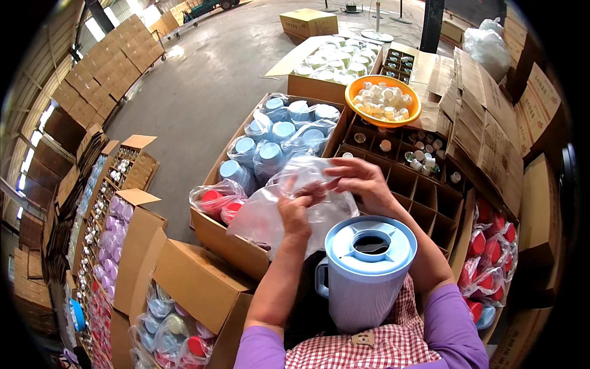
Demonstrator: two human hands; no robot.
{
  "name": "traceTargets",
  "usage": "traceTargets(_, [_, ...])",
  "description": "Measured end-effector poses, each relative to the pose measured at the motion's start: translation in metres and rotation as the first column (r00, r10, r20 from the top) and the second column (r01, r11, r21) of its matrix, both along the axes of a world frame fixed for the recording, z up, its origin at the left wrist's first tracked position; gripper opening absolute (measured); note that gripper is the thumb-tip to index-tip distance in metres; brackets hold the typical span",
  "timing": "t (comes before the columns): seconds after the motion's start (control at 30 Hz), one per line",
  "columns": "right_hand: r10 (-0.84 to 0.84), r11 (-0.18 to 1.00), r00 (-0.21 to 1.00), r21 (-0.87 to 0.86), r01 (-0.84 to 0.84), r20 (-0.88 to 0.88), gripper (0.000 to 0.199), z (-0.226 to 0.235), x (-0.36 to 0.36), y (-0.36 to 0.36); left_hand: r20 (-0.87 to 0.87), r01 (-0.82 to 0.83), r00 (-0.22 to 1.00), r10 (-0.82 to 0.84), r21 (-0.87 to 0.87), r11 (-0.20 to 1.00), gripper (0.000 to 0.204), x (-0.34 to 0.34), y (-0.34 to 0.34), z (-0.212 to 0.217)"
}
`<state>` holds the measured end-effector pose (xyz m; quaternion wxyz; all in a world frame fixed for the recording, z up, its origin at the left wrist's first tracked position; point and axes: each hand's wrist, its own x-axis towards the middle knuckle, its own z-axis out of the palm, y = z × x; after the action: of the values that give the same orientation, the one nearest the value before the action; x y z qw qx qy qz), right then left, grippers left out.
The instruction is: The person assembles red and blue thermos flasks by inserting stainless steel inner liners and screwing on lids. They then place the assembled flasks into clear plastic bags and pack them into cardboard boxes. Finally, the person closes the cardboard box flaps.
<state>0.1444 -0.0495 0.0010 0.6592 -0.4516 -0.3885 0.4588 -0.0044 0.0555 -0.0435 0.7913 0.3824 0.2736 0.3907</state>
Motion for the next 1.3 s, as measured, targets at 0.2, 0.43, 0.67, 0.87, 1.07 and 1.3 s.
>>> traceTargets(0.2, [-0.188, 0.982, 0.914, 0.048, 0.183, 0.36, 0.058, -0.031, -0.009, 0.012, -0.058, 0.154, 0.987, -0.149, 0.095, 0.983, 0.064, -0.014, -0.002, 0.006])
traceTargets(0.43, [-0.263, 0.928, 0.918, -0.337, 0.158, -0.296, 0.008, -0.061, 0.039, -0.05, -0.641, 0.419, 0.674, 0.367, 0.741, 0.525, 0.055, -0.071, 0.033, -0.044])
traceTargets(0.67, [-0.008, 0.906, 0.977, 0.411, 0.097, -0.212, 0.013, -0.021, 0.0, -0.142, 0.055, -0.011, 0.998, -0.029, 0.613, 0.79, 0.051, -0.095, -0.044, 0.054])
traceTargets(0.87, [0.458, 0.888, 0.713, -0.232, -0.398, 0.531, 0.012, 0.001, -0.057, -0.197, -0.605, 0.796, 0.596, -0.528, 0.357, 0.489, 0.025, -0.145, -0.031, -0.002])
traceTargets(1.07, [0.352, 0.927, 0.486, -0.37, -0.062, 0.8, 0.017, -0.143, -0.134, -0.278, -0.072, 0.577, 0.813, -0.578, 0.236, 0.782, 0.038, -0.123, -0.036, -0.028])
traceTargets(1.3, [0.328, 0.938, 0.116, -0.309, -0.157, 0.937, 0.019, -0.098, -0.139, -0.285, -0.459, 0.027, 0.886, 0.066, 0.194, 0.981, 0.024, -0.119, -0.122, -0.082])
